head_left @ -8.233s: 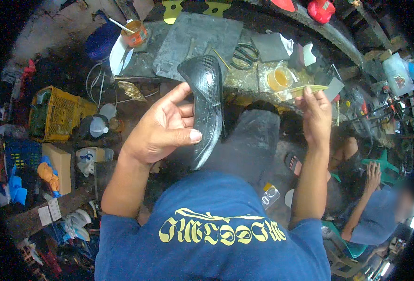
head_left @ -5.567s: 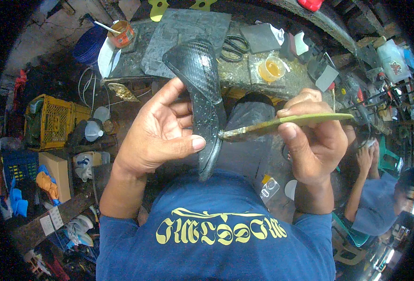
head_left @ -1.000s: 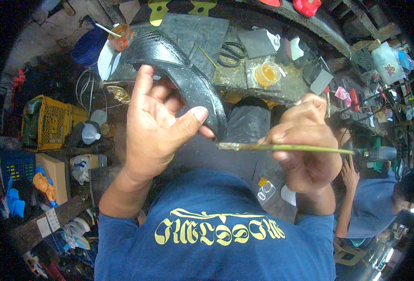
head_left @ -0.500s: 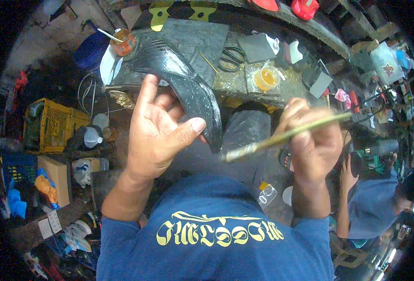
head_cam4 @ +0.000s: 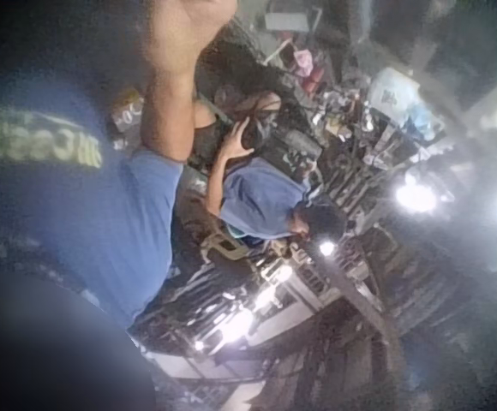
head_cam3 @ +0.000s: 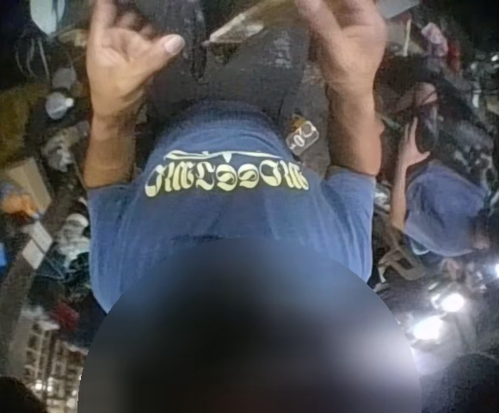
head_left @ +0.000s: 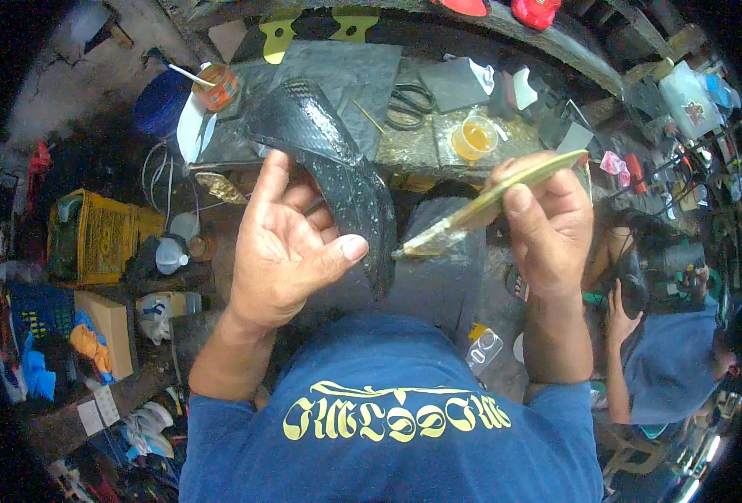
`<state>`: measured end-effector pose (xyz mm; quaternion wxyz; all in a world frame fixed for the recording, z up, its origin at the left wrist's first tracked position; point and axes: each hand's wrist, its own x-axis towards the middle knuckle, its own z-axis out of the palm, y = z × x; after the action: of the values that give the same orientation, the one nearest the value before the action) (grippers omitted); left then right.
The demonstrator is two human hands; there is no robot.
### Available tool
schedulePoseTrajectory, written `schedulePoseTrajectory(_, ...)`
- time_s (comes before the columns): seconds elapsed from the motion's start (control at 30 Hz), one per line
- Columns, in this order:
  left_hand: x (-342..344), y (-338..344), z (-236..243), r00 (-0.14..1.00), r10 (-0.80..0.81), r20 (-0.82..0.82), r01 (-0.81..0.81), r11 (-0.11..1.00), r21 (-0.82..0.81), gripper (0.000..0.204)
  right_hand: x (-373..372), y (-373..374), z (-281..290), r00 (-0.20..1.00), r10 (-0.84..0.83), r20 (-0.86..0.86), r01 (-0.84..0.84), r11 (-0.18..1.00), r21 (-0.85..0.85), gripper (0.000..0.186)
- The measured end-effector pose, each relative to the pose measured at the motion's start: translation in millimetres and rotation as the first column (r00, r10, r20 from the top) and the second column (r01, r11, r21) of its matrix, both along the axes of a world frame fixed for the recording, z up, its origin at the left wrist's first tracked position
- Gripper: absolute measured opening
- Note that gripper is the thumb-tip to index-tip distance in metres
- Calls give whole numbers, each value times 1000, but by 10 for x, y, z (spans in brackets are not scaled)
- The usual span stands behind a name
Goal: The person applies glue to a black shoe sole piece using a brush, then applies glue to the edge of a black shoe with a red insole. The person repeatedly dips the brush into a container of glue and spreads it on the surfaces.
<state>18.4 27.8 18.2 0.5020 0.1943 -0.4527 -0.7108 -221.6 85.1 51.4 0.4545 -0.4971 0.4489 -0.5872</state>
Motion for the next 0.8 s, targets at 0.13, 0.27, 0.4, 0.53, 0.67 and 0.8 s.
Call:
schedulePoseTrajectory(0.13,11,-8,13,999,-35,-40,37,998,56,95,-21,12,-9,970,221,-100,-215,974,65,26)
schedulePoseTrajectory(0.27,71,-27,-12,994,-86,-67,93,989,115,83,-117,-135,-128,970,64,236,-51,997,-59,26)
schedulePoseTrajectory(0.4,90,-151,-49,997,-61,-39,65,992,106,54,-248,-263,-242,943,-18,332,58,992,-111,30)
schedulePoseTrajectory(0.53,110,-319,6,995,-99,2,99,994,43,38,-373,-215,-287,910,-132,392,181,979,-91,21)
schedulePoseTrajectory(0.67,163,-513,153,980,-161,119,164,986,-12,44,-569,-69,-371,873,-209,442,265,962,-70,19)
schedulePoseTrajectory(0.8,156,-715,323,985,-171,-9,171,985,23,71,-775,106,-567,840,-268,471,331,942,-53,17)
